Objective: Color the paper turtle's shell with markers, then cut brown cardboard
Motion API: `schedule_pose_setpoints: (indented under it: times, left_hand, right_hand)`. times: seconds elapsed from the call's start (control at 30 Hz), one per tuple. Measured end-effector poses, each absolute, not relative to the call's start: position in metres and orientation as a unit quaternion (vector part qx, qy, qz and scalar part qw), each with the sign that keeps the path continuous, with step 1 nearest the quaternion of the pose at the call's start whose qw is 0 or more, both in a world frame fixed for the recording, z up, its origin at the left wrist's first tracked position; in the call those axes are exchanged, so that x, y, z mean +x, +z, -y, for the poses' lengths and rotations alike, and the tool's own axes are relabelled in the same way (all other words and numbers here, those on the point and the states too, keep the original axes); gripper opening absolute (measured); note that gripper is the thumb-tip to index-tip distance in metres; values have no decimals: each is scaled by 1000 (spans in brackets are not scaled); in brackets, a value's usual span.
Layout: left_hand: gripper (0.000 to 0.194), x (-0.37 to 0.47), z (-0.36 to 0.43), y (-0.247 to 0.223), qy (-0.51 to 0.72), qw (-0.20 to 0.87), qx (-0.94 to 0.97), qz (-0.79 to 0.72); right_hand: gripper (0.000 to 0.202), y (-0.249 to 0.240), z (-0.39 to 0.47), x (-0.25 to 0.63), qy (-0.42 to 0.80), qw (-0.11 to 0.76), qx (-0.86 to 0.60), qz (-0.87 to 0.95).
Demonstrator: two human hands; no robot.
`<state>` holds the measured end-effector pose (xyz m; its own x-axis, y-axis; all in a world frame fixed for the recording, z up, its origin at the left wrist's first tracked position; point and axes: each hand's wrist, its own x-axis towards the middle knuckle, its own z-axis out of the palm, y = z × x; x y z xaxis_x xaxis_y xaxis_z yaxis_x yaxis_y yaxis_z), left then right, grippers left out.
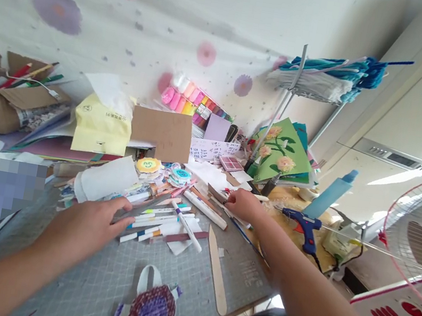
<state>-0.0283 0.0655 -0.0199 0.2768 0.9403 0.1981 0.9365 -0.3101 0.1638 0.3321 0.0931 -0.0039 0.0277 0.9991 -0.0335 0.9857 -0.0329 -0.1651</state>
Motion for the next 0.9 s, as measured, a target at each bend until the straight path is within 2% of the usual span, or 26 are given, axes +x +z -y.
schedule_pose_setpoints:
  times: [0.1,0.23,0.43,0.67,0.77,0.9]
  left_hand:
    - [24,-30,-66,-22,135,21,797,-588]
    - [25,-25,-61,-18,156,51,792,-588]
    - [25,-18,-54,-14,178,94,791,-577]
    - [23,-18,-55,-17,220,109,793,-558]
    - [25,-16,-52,-17,233,124,799,-541]
    - [30,-13,-47,-16,252,157,813,-500]
  right_hand:
    - [24,-1,-89,335,79,53,-721,686]
    - [25,2,-83,336,90,123,-734,662]
    - [24,12,-72,335,157,322,-702,615]
    - [19,27,-54,326,299,566,-551,535]
    - [24,30,-43,312,355,613,-495,503]
    - [30,35,-32,295,392,627,-468,484]
